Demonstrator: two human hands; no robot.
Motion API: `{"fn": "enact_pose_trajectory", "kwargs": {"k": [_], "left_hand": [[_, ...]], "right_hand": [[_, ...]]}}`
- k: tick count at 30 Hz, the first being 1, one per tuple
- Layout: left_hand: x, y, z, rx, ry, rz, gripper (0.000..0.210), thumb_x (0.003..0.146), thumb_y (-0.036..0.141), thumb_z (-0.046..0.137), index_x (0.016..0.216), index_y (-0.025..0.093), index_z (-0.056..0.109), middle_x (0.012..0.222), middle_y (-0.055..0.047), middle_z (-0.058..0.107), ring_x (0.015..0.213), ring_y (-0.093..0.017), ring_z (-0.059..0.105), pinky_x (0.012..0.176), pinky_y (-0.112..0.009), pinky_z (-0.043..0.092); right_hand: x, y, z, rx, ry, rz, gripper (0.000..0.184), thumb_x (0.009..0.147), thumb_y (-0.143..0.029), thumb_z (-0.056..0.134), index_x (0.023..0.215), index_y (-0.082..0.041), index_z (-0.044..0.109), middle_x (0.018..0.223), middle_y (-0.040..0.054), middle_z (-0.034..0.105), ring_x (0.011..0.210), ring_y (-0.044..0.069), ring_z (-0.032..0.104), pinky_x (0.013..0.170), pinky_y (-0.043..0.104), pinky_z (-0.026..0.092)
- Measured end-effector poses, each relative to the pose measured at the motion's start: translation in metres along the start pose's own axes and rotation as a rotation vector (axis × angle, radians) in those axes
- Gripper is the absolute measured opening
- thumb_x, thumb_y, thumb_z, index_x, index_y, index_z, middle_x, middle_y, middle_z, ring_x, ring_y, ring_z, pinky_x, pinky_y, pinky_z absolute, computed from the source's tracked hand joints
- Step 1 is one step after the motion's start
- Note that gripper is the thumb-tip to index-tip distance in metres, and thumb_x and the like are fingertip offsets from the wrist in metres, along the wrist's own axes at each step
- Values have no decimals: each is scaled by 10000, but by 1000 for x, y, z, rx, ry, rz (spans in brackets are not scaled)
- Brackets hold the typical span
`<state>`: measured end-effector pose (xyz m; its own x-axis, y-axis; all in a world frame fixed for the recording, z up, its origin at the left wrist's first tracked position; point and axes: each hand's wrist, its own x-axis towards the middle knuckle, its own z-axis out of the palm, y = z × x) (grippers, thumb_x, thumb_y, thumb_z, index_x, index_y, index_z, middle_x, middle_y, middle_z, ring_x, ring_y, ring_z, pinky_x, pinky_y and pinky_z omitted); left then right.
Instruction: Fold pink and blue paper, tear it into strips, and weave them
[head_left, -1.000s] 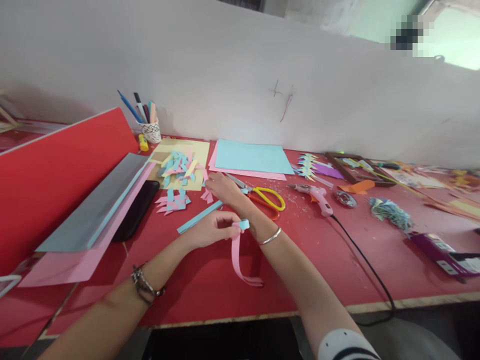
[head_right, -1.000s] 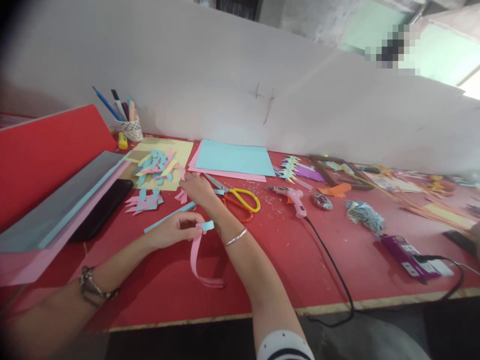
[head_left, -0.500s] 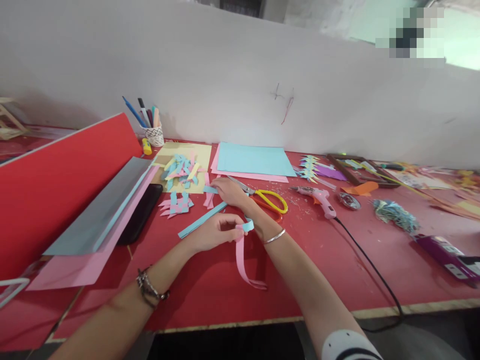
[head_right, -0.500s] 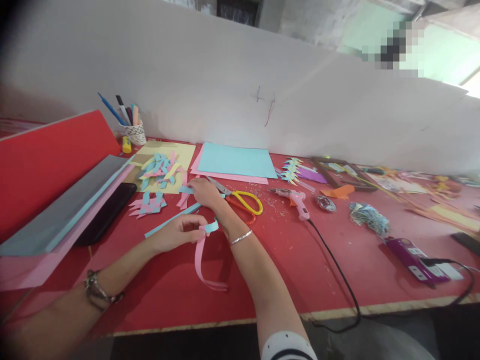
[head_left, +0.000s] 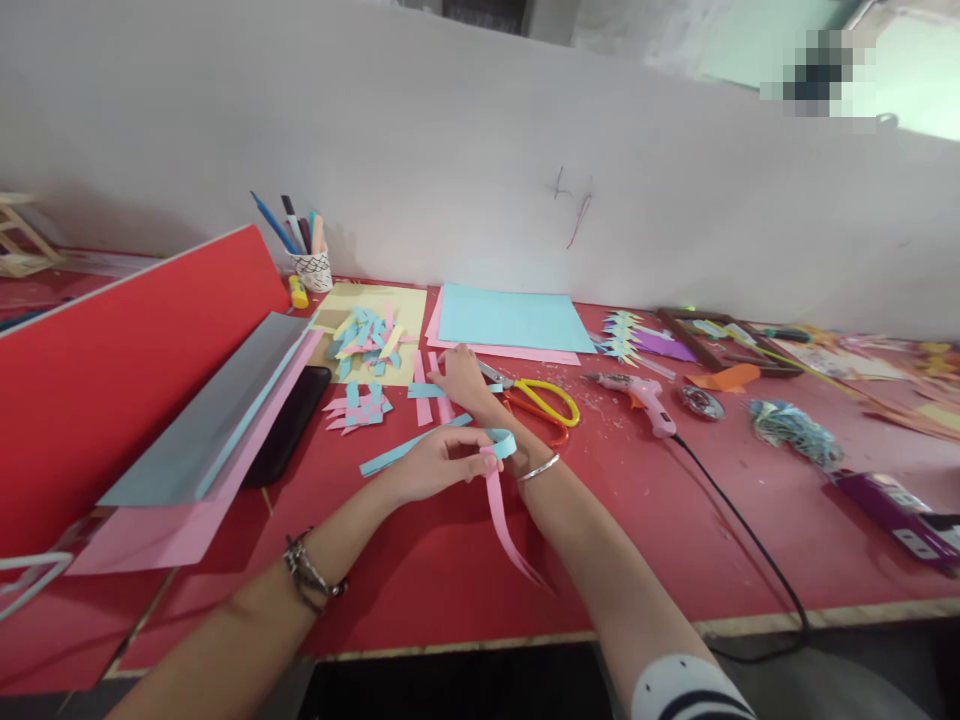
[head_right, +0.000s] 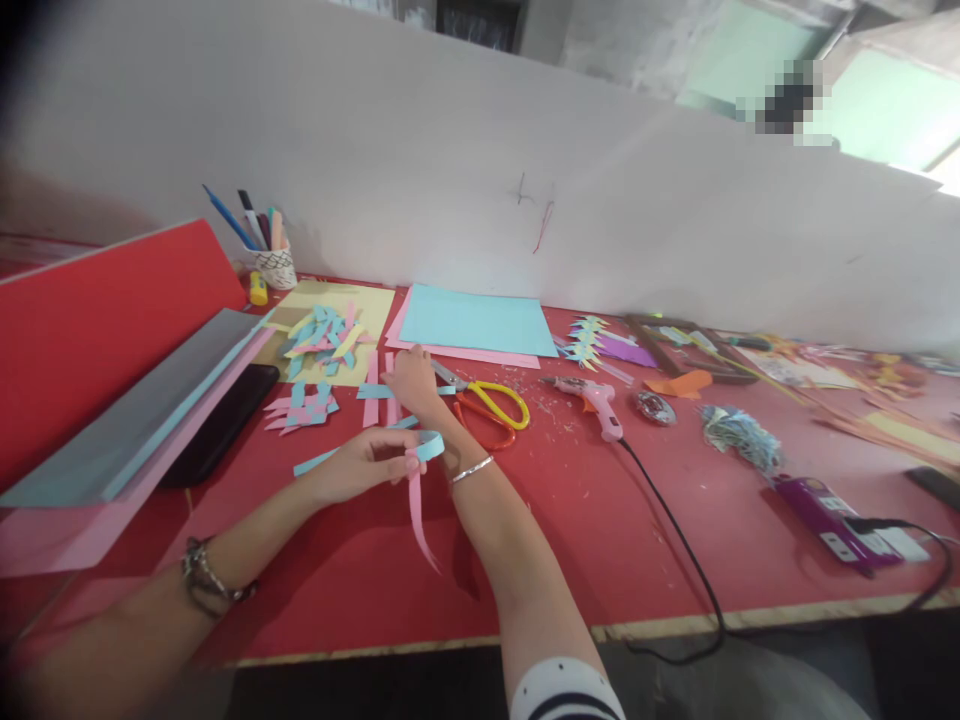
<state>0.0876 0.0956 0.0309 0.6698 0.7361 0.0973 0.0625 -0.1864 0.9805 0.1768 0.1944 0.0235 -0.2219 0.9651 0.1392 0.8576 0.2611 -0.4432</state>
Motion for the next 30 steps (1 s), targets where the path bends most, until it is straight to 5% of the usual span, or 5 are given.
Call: {"fn": "enact_pose_trajectory", "kwargs": {"k": [6, 12, 20, 25, 30], "left_hand": [[-1, -2, -1, 9, -3, -6, 218, 737, 340, 514, 600, 170, 519, 584, 32, 478, 662, -119, 462, 656, -254, 386], [1, -3, -2, 11, 35, -10, 226, 725, 356, 523, 597, 170, 505, 588, 31, 473, 608, -111, 447, 635, -257, 381], [6, -8, -2, 44, 180, -87, 213, 697, 366, 536, 624, 167, 524, 564, 57, 429, 532, -78, 368, 555, -220, 326], [7, -13, -2, -178, 317, -123, 311, 666, 376, 585, 920, 198, 595, 619, 60, 470, 522, -59, 356, 547, -206, 333], [7, -14, -3, -406, 375, -168, 469, 629, 392, 648, 1062, 227, 581, 802, 10, 583, 658, -74, 454, 658, -223, 394]], "right_hand": [[0, 3, 3, 188, 7, -29, 149, 753, -190, 515, 622, -129, 552, 841, 88, 552, 843, 176, 493, 756, 311, 376], [6, 8, -5, 492, 110, 20, 40, 730, -168, 481, 700, -147, 496, 725, 6, 559, 698, 100, 525, 686, 232, 403], [3, 37, -65, 922, 250, 63, 116, 758, -290, 451, 689, -197, 446, 748, 0, 594, 744, 100, 558, 720, 254, 425], [-34, 64, -110, 1235, 322, 31, 113, 728, -301, 521, 666, -220, 471, 800, -11, 632, 835, 121, 573, 766, 291, 437], [-81, 71, -119, 1309, 265, 76, 114, 705, -297, 550, 665, -211, 486, 754, -18, 635, 737, 110, 590, 715, 266, 472]]}}
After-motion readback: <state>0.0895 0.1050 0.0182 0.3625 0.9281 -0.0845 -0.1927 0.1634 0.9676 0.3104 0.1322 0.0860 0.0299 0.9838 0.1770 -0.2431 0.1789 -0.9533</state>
